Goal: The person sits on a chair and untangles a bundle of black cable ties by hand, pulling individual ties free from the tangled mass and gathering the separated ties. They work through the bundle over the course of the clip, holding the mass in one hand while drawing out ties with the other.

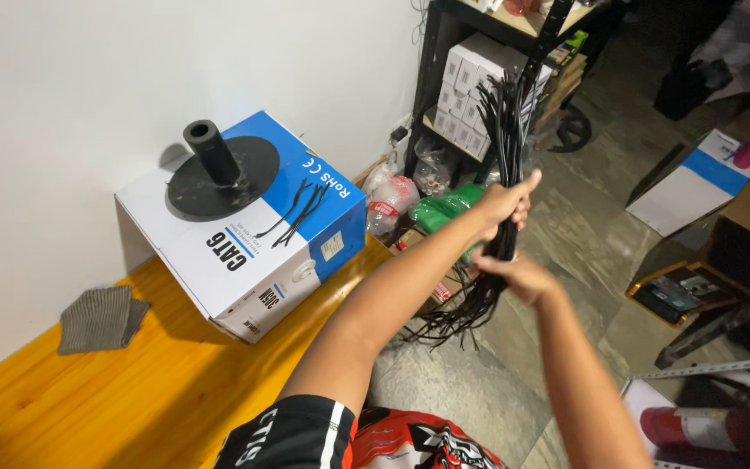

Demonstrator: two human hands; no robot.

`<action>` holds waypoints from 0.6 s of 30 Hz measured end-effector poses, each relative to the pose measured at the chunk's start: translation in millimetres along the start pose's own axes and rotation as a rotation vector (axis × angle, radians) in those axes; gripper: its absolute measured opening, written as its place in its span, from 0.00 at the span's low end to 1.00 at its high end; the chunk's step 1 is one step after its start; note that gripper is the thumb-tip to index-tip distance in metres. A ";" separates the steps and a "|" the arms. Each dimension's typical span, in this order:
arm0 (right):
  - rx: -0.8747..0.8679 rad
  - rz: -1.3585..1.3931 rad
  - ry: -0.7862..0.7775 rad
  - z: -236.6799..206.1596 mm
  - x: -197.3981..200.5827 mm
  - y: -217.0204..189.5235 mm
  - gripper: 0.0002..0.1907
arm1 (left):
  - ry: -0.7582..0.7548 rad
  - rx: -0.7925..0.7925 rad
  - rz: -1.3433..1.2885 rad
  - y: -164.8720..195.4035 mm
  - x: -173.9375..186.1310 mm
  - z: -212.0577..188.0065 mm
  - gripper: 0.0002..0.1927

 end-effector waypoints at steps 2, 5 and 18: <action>-0.031 -0.012 0.167 -7.2 -2.7 23.8 0.18 | 0.076 0.034 0.018 8.8 5.7 14.8 0.29; -0.102 -0.312 0.179 -24.0 -9.2 48.5 0.16 | 0.182 -0.012 -0.074 26.9 18.0 28.5 0.29; 0.097 0.033 0.269 -20.7 23.1 -14.0 0.14 | -0.399 0.176 0.117 -32.3 -12.3 -41.0 0.21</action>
Point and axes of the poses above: each hand's wrist, its own z-axis towards the middle knuckle, its own x-axis out of the back of the hand, y = z × x, the point moved 8 cm from there along z, towards the middle knuckle, and after that the axes turned 2 degrees about -y, right-handed, at the moved point
